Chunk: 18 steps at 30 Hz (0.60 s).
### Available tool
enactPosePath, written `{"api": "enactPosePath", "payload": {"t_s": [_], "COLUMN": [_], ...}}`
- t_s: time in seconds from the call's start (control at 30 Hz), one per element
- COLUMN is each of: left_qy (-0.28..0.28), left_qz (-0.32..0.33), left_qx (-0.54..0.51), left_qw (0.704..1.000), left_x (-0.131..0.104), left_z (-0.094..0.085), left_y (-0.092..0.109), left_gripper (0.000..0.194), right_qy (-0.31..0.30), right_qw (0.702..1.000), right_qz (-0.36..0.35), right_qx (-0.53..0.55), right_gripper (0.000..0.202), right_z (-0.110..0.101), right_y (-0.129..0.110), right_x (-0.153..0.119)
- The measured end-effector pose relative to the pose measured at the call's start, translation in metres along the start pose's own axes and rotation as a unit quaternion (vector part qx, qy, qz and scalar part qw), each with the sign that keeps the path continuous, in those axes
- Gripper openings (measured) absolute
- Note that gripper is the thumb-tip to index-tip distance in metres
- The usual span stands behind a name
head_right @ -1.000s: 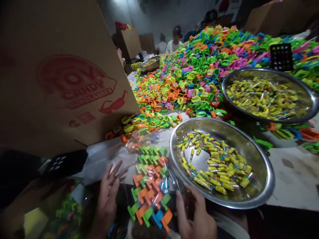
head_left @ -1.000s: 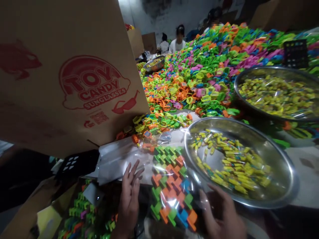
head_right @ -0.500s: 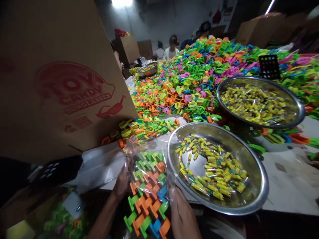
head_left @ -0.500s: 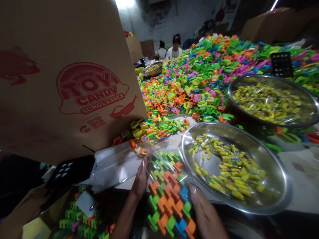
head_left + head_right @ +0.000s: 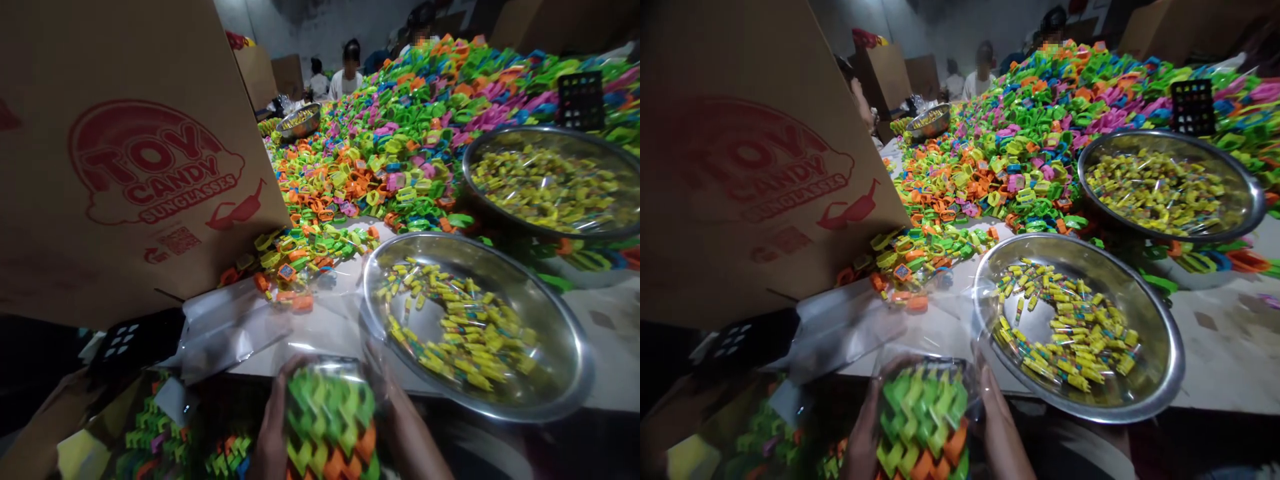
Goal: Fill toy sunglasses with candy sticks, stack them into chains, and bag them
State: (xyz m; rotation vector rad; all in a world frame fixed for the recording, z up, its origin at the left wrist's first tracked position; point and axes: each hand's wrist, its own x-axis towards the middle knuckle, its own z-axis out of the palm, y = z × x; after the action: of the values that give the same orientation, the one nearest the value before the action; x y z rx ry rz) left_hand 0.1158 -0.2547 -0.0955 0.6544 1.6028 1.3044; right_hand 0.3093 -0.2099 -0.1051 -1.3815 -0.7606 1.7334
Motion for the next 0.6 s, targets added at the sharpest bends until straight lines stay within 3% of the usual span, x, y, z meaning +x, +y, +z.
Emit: {"api": "enactPosePath", "payload": {"t_s": [0.1,0.17,0.33,0.47,0.6], "left_qy": [-0.001,-0.004,-0.063,-0.147,-0.141], "left_qz": [-0.018,-0.046,-0.045,-0.016,-0.007], "left_qx": [-0.021,-0.035,0.071,0.116,0.12], "left_qw": [1.0,0.998,0.994,0.982,0.983], "left_x": [-0.016,-0.011,0.036,0.064,0.076], "left_z": [-0.003,-0.009,-0.033,-0.04,-0.042], "left_y": [-0.002,0.0,0.018,0.031,0.024], "left_gripper": [0.068,0.07,0.079,0.073,0.069], "right_qy": [0.017,0.023,-0.058,-0.101,-0.163], "right_qw": [0.997,0.991,0.965,0.956,0.962], "right_qz": [-0.048,-0.078,-0.145,-0.178,-0.149], "right_qx": [-0.063,-0.104,-0.209,-0.212,-0.161], "right_gripper": [0.087,0.086,0.073,0.064,0.062], "right_z": [0.003,0.002,-0.002,0.001,0.0], "right_y": [0.005,0.001,-0.017,-0.025,-0.033], "right_x": [0.003,0.008,0.028,0.041,0.046]}}
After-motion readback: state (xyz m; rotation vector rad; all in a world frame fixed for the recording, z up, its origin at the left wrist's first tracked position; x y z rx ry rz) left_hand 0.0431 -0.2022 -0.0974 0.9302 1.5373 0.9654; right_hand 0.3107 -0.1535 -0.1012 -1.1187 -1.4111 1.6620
